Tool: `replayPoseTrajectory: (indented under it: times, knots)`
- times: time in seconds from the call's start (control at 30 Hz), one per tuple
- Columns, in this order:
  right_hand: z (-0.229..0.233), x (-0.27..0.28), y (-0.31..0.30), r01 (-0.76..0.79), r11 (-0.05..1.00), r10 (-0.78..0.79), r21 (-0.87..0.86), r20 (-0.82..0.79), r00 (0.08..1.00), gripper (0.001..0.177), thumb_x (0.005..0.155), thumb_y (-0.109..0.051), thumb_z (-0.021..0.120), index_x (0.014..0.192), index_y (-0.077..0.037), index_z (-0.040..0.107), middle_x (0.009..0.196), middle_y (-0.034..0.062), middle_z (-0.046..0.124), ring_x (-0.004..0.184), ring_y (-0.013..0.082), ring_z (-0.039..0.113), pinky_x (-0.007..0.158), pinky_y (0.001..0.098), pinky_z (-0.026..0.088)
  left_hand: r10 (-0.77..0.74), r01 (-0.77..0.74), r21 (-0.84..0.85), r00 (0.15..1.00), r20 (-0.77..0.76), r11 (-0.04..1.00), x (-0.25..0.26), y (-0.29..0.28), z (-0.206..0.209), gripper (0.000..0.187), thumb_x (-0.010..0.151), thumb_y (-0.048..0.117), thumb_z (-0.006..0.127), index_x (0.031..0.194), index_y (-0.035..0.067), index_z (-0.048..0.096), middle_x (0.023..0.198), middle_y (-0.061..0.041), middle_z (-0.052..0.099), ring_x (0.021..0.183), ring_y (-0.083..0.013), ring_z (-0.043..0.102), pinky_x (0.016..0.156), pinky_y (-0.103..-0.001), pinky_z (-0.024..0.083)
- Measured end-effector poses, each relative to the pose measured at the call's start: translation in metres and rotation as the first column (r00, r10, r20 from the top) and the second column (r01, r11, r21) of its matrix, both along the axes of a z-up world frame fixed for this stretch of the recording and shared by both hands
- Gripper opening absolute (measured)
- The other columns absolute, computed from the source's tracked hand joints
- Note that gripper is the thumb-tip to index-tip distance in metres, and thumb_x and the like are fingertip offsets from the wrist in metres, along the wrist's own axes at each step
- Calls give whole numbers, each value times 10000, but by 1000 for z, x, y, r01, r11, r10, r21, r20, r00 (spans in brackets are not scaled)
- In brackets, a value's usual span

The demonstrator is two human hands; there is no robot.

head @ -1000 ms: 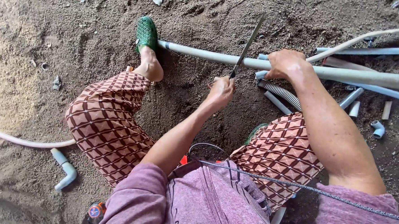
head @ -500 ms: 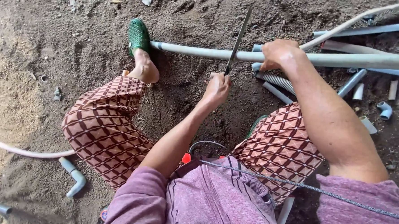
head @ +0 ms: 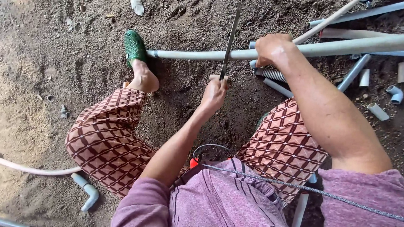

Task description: Cutting a white PVC pipe using a handheld hacksaw blade while sitting on the ground.

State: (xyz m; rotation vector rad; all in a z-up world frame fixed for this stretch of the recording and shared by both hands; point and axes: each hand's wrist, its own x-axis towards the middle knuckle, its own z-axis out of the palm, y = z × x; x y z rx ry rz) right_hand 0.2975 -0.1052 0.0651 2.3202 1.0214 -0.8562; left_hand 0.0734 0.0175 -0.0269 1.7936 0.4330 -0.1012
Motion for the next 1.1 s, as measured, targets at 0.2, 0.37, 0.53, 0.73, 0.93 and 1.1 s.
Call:
replayPoseTrajectory:
  times: [0.2,0.37,0.53,0.73,0.93,1.1]
  knots:
    - [5,-1,5,1,1000,-1,0,-10,1000,507,879,-559,823,1204,-170,820,926,36,792,861,181,683,952,412,528,55,-87,-189,984,-169,978,-65,-5,17,384,1170,343,399,922,118,588,688,36,507,517,-82,425,407,-280,326]
    - [0,0,5,-13,1000,13,-4,33,999,546,891,-588,803,1256,-183,785,959,38,792,875,192,696,955,445,539,49,-63,-98,989,-139,993,-2,4,19,413,1171,340,369,916,95,583,688,18,504,506,-91,427,396,-289,339]
    - [5,1,5,42,999,-42,-2,-64,997,464,933,-506,834,1182,-114,818,1037,73,850,934,238,739,1000,520,497,1,-1,-6,1000,4,1000,-35,-6,4,463,1139,464,341,907,121,548,694,38,482,512,-96,414,402,-302,312]
    - [-4,1,6,1,1000,-1,-9,7,1000,535,900,-580,806,1199,-136,808,980,71,805,901,225,721,994,501,537,17,-46,-137,978,-209,990,-41,0,26,369,1180,283,361,961,94,590,735,8,533,539,-95,441,424,-281,338]
    - [-9,2,-1,25,1000,-25,12,-16,1000,474,912,-583,802,1053,-132,832,952,61,793,850,215,665,918,481,499,26,-28,-25,994,-105,999,-6,-3,2,443,1165,373,359,881,103,564,675,14,519,501,-96,453,389,-294,342]
    - [0,5,3,60,998,-61,-10,-53,997,476,908,-477,852,1241,-140,811,985,78,793,872,223,661,978,475,518,0,-7,-68,996,-90,998,-72,-12,14,391,1166,346,340,925,120,550,748,4,534,593,-124,493,483,-315,417]
